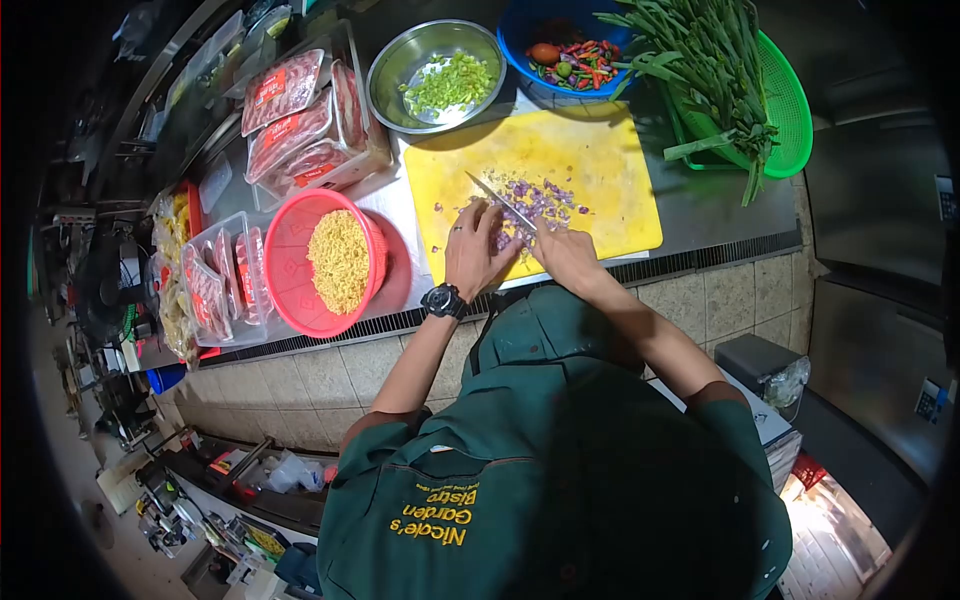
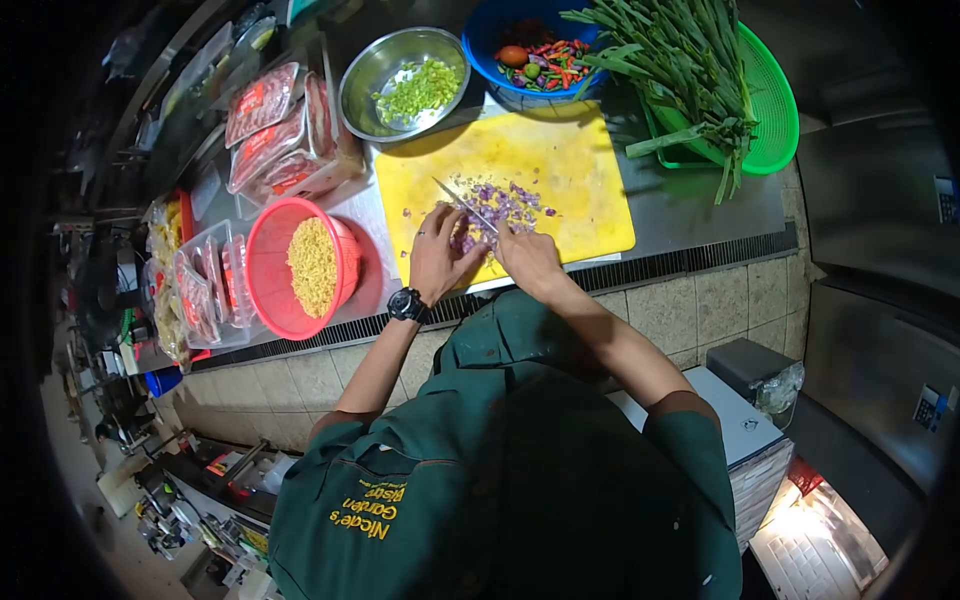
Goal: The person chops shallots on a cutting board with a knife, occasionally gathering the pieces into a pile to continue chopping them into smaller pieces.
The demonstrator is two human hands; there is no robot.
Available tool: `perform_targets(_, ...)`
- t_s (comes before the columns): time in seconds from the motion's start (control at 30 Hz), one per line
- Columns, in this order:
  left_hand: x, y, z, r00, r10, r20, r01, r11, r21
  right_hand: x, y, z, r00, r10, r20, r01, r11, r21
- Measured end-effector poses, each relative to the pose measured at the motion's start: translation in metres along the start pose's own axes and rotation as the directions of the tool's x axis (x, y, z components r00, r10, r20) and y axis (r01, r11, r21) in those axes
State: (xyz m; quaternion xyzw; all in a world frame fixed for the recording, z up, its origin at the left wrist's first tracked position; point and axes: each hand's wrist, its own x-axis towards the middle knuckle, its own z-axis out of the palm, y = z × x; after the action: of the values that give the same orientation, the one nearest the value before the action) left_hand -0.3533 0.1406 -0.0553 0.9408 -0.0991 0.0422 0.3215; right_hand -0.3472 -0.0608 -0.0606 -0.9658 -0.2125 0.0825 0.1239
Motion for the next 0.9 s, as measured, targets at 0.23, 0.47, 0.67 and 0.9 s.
perform_targets(0.23,-0.017,-0.002,0.015,0.999,-0.034,0.027,0.036,0.996,-0.078,-0.017,0.039,-0.032,0.976,0.218,-0.01,-0.212,0.959,0.186)
perform_targets(0.47,0.013,-0.003,0.024,0.997,-0.021,-0.073,0.019,0.999,-0.026,-0.035,0.059,-0.025,0.924,0.383,-0.021,-0.37,0.904,0.213)
perform_targets(0.67,0.04,0.003,0.031,0.998,-0.052,0.028,0.049,0.994,0.099,-0.035,0.034,-0.003,0.927,0.376,-0.004,-0.36,0.89,0.281)
perform_targets(0.9,0.044,0.005,0.03,0.997,-0.065,0.052,0.059,0.992,0.108,-0.031,0.036,-0.019,0.92,0.393,-0.016,-0.363,0.864,0.348)
